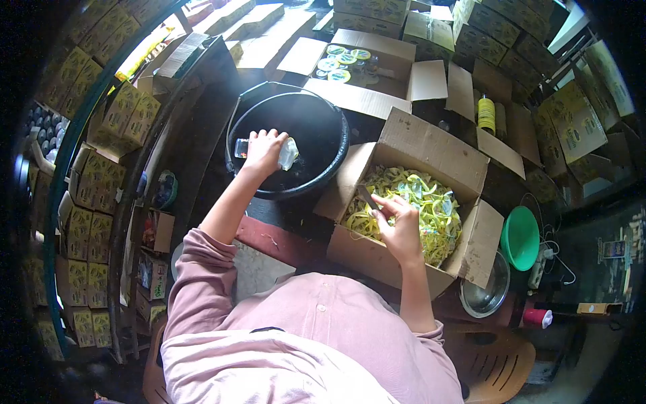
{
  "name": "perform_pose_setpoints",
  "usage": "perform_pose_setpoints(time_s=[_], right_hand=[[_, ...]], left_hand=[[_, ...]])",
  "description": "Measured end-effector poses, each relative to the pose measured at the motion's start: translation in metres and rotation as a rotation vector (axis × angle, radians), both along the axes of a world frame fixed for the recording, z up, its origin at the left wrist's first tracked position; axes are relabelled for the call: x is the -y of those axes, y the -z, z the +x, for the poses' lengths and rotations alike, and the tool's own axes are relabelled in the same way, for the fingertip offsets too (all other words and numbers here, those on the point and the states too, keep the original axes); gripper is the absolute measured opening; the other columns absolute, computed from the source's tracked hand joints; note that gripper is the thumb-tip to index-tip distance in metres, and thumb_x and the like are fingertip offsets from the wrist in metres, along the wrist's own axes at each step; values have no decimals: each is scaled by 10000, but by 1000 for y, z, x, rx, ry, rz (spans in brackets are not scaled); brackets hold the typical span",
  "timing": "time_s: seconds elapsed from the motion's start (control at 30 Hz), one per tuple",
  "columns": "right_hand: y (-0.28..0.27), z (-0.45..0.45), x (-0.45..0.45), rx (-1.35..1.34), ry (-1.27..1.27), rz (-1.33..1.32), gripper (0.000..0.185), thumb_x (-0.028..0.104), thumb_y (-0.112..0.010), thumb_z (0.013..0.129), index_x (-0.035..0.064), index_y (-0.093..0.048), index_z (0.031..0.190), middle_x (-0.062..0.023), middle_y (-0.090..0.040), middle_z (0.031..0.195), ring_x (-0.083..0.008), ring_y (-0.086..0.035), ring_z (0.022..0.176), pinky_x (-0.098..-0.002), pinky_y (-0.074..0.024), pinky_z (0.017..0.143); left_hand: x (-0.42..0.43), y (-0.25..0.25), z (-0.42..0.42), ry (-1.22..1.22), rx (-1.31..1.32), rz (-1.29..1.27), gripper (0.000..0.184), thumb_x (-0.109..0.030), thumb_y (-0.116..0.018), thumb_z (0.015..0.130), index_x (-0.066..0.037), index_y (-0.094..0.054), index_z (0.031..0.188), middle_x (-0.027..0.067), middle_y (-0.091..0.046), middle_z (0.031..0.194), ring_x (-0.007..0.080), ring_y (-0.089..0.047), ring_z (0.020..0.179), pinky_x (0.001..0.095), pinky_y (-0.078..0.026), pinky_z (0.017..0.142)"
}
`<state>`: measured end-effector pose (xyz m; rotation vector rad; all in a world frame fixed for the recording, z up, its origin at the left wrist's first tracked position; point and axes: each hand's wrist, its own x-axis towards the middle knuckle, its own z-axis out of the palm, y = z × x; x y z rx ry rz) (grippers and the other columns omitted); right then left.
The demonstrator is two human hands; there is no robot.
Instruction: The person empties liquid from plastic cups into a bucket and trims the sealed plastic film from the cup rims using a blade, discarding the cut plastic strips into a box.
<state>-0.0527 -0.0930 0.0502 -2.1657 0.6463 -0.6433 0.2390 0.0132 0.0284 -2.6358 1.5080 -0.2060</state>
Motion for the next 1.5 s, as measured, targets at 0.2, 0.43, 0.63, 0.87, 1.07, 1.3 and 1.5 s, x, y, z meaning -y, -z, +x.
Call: perform_pose_setpoints(time_s=[0.2,0.43,0.63,0.87,1.07,1.3,1.5], right_hand=[[6,-44,4,-12,118,-3,331,-12,-636,685,63,-635,1008,-39,-524,642,-100,-477,544,-242,-368,518],[2,-100,3,-19,240,-9,337,-1,-638,700,52,-622,1032,-1,-520,628,-56,-442,535,-214,-341,483],[1,-144,3,-55,351,43,333,-24,-626,690,51,-626,1014,-35,-506,616,-106,-451,526,-252,-372,496],[4,-173,4,-47,379,50,323,-19,-633,692,51,-629,1007,-33,-520,632,-99,-461,532,-246,-375,492],[-5,-179,8,-20,373,13,312,-18,-633,694,44,-630,1000,-34,-500,604,-98,-446,525,-251,-363,490],[-4,-188,12,16,374,3,308,-15,-636,694,38,-631,997,-33,-495,603,-98,-438,525,-250,-361,495],[-6,-192,12,44,379,1,305,-19,-635,695,38,-633,994,-30,-496,608,-94,-429,527,-247,-344,488]], left_hand=[[5,-17,-5,-1,74,104,621,-154,-774,517,-175,-533,1089,57,-551,975,228,-524,941,378,-353,814],[12,-29,-9,13,147,274,448,-184,-754,552,-160,-594,970,60,-571,946,221,-547,932,372,-366,782],[16,-41,-14,-32,241,419,300,-158,-692,644,-153,-620,935,75,-533,988,219,-549,937,358,-379,765],[19,-63,-3,-57,238,278,640,-138,-786,489,-136,-500,1062,64,-563,960,240,-582,896,374,-386,751],[19,-78,7,-192,254,324,647,-294,-799,538,-148,-512,1099,69,-542,1021,249,-551,915,381,-391,772],[20,-85,-9,-209,229,491,566,-336,-791,546,-161,-569,1036,47,-588,959,208,-565,928,387,-357,775],[25,-65,-5,-171,238,530,498,-347,-794,538,-167,-610,965,36,-611,937,210,-581,907,376,-360,753]])
